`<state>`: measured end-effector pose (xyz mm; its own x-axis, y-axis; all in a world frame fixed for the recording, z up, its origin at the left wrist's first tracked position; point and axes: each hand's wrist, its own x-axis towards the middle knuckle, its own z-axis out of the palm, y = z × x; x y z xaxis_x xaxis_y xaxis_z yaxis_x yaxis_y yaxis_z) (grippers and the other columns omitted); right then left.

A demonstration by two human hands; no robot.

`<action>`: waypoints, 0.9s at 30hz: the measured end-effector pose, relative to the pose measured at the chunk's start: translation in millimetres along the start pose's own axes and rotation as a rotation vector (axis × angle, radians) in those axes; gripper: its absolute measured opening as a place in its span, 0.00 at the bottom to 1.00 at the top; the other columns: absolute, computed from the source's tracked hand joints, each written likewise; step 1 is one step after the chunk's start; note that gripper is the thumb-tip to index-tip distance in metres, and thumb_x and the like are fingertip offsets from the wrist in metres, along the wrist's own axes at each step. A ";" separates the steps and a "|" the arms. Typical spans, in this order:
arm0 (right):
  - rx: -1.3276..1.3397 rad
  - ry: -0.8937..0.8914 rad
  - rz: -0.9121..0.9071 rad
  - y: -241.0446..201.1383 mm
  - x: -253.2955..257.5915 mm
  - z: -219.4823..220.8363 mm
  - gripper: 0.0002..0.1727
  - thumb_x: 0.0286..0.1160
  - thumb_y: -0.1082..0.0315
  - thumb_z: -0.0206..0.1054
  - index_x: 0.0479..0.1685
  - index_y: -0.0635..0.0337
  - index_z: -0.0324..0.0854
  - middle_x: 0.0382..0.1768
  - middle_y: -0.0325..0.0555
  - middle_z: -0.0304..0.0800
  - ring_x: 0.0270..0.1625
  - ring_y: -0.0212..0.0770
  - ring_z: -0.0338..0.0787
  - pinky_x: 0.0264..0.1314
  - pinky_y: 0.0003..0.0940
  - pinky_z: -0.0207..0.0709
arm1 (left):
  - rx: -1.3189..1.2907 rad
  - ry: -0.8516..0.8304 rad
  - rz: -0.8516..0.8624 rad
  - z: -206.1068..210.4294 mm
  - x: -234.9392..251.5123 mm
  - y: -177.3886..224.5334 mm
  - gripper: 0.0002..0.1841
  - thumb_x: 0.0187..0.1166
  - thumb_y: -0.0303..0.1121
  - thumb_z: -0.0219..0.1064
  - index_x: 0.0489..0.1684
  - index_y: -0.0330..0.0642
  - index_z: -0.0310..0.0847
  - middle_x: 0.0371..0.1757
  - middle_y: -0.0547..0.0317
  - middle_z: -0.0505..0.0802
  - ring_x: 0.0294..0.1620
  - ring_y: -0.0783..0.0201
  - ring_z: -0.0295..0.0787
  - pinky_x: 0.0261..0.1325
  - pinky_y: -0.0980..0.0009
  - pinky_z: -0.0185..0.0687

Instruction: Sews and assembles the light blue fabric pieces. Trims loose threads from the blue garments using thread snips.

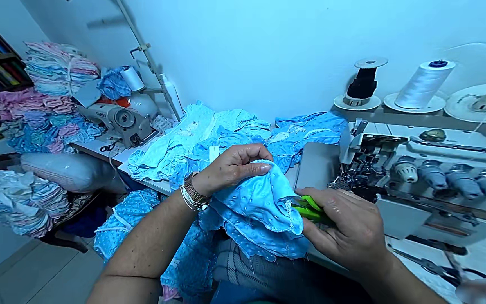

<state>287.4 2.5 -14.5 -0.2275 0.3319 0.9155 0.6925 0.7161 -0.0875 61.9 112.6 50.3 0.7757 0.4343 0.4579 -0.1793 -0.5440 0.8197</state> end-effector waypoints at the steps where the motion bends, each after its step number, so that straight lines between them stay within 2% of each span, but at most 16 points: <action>1: 0.013 0.012 -0.004 -0.9 -0.8 0.1 0.19 0.82 0.53 0.63 0.48 0.61 0.86 0.25 0.43 0.85 0.27 0.34 0.82 0.31 0.28 0.72 | 0.024 -0.008 0.011 1.3 1.2 -2.0 0.05 0.82 0.20 0.60 0.43 0.35 0.82 0.32 0.69 0.89 0.34 0.81 0.85 0.40 0.84 0.81; 3: 0.035 0.036 -0.016 -2.9 -3.3 -0.6 0.18 0.82 0.53 0.64 0.48 0.61 0.84 0.23 0.41 0.82 0.26 0.32 0.79 0.31 0.25 0.70 | 0.120 -0.018 0.017 3.6 2.3 -4.8 0.05 0.83 0.21 0.60 0.43 0.33 0.83 0.32 0.67 0.88 0.33 0.82 0.83 0.39 0.85 0.79; 6: 0.065 0.089 -0.014 -6.5 -9.2 -6.1 0.17 0.85 0.54 0.62 0.47 0.61 0.83 0.25 0.42 0.85 0.27 0.31 0.81 0.32 0.25 0.74 | 0.276 -0.041 0.034 4.0 1.7 -11.4 0.05 0.82 0.22 0.62 0.40 0.30 0.85 0.31 0.64 0.88 0.33 0.83 0.81 0.39 0.86 0.76; 9: 0.092 0.110 0.066 -11.2 -18.9 -22.0 0.20 0.90 0.50 0.55 0.49 0.57 0.82 0.26 0.41 0.87 0.27 0.30 0.85 0.30 0.26 0.77 | 0.369 -0.126 0.055 -5.2 -5.9 -18.4 0.04 0.75 0.23 0.71 0.34 0.32 0.90 0.30 0.63 0.92 0.32 0.83 0.84 0.39 0.85 0.79; 11: 0.053 0.130 0.130 -9.2 -24.9 -31.6 0.19 0.90 0.48 0.55 0.50 0.54 0.80 0.28 0.38 0.88 0.29 0.28 0.86 0.32 0.26 0.80 | 0.422 -0.313 -0.158 -15.9 -20.6 -13.6 0.04 0.68 0.28 0.77 0.31 0.36 0.92 0.29 0.63 0.93 0.31 0.79 0.85 0.36 0.79 0.80; 13: -0.005 0.182 0.174 -1.5 -27.2 -31.3 0.18 0.85 0.50 0.63 0.47 0.58 0.80 0.28 0.40 0.85 0.30 0.27 0.84 0.34 0.23 0.79 | 0.376 -0.527 -0.510 -23.1 -32.4 -8.0 0.10 0.64 0.30 0.81 0.37 0.34 0.92 0.27 0.61 0.92 0.28 0.74 0.84 0.35 0.74 0.80; 15: 0.002 0.195 0.227 5.6 -30.7 -26.9 0.19 0.80 0.50 0.68 0.44 0.61 0.80 0.31 0.40 0.86 0.35 0.23 0.84 0.39 0.19 0.78 | 0.387 -0.555 -0.727 -27.0 -33.9 -4.1 0.14 0.69 0.31 0.80 0.46 0.31 0.88 0.29 0.55 0.90 0.29 0.68 0.85 0.38 0.70 0.82; 16: 0.024 0.185 0.251 7.1 -31.9 -24.9 0.19 0.78 0.51 0.69 0.44 0.60 0.81 0.32 0.39 0.87 0.37 0.21 0.85 0.41 0.17 0.79 | 0.460 -0.503 -0.741 -27.6 -31.0 -1.0 0.15 0.73 0.34 0.78 0.48 0.32 0.87 0.31 0.53 0.90 0.31 0.66 0.85 0.41 0.66 0.83; 18: 0.060 0.159 0.264 6.1 -33.7 -19.7 0.18 0.77 0.52 0.70 0.44 0.60 0.83 0.32 0.39 0.88 0.36 0.21 0.85 0.40 0.17 0.79 | 0.668 -0.342 -0.591 -19.8 -21.9 5.2 0.13 0.74 0.35 0.78 0.47 0.35 0.88 0.33 0.54 0.92 0.33 0.65 0.87 0.43 0.65 0.85; 19: 0.067 0.144 0.260 4.7 -34.8 -17.1 0.18 0.77 0.52 0.71 0.43 0.60 0.83 0.31 0.39 0.89 0.35 0.22 0.86 0.39 0.18 0.80 | 0.751 -0.301 -0.482 -11.8 -17.8 4.2 0.14 0.69 0.34 0.81 0.46 0.37 0.89 0.36 0.55 0.93 0.37 0.64 0.90 0.46 0.63 0.86; 20: 0.064 0.128 0.256 3.8 -35.8 -15.0 0.18 0.76 0.52 0.71 0.43 0.60 0.84 0.30 0.39 0.89 0.34 0.22 0.86 0.38 0.17 0.80 | 0.802 -0.326 -0.403 -0.2 -14.3 1.3 0.19 0.62 0.32 0.85 0.49 0.36 0.89 0.44 0.49 0.93 0.47 0.56 0.91 0.54 0.55 0.87; 22: 0.048 0.108 0.251 4.5 -37.7 -14.6 0.18 0.76 0.51 0.71 0.42 0.60 0.85 0.29 0.39 0.89 0.33 0.21 0.86 0.38 0.17 0.80 | 0.937 -0.510 -0.338 31.2 -15.4 -14.3 0.33 0.49 0.30 0.91 0.61 0.39 0.88 0.63 0.42 0.88 0.66 0.41 0.84 0.63 0.40 0.82; 23: 0.038 0.105 0.254 6.0 -38.8 -15.9 0.18 0.75 0.51 0.71 0.41 0.60 0.85 0.28 0.39 0.89 0.32 0.21 0.85 0.37 0.17 0.79 | 1.046 -0.622 -0.315 44.7 -19.2 -23.5 0.37 0.48 0.29 0.90 0.66 0.40 0.85 0.72 0.41 0.84 0.72 0.38 0.80 0.62 0.38 0.80; 24: 0.029 0.103 0.265 7.7 -40.2 -17.8 0.19 0.75 0.51 0.71 0.41 0.61 0.85 0.28 0.39 0.89 0.32 0.21 0.85 0.37 0.17 0.79 | 1.141 -0.703 -0.273 52.2 -22.7 -32.4 0.34 0.53 0.27 0.86 0.67 0.40 0.85 0.74 0.41 0.82 0.73 0.38 0.79 0.59 0.40 0.80; 25: 0.024 0.101 0.284 9.7 -42.1 -20.0 0.19 0.75 0.51 0.71 0.40 0.61 0.85 0.28 0.39 0.88 0.32 0.21 0.84 0.36 0.17 0.78 | 1.201 -0.738 -0.225 54.0 -23.5 -37.9 0.25 0.62 0.24 0.80 0.63 0.40 0.86 0.71 0.43 0.84 0.70 0.40 0.81 0.56 0.43 0.81; 27: 0.021 0.090 0.327 14.2 -45.5 -23.5 0.20 0.75 0.50 0.70 0.40 0.62 0.85 0.29 0.39 0.89 0.32 0.20 0.85 0.36 0.15 0.78 | 1.199 -0.658 -0.142 40.3 -16.8 -37.4 0.11 0.72 0.19 0.70 0.50 0.38 0.89 0.56 0.44 0.91 0.58 0.41 0.88 0.50 0.44 0.84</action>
<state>323.7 -16.8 -48.1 0.0665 0.4911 0.8685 0.7045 0.5933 -0.3894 80.0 96.7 -1.9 0.9444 0.3038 -0.1256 0.2918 -0.9507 -0.1053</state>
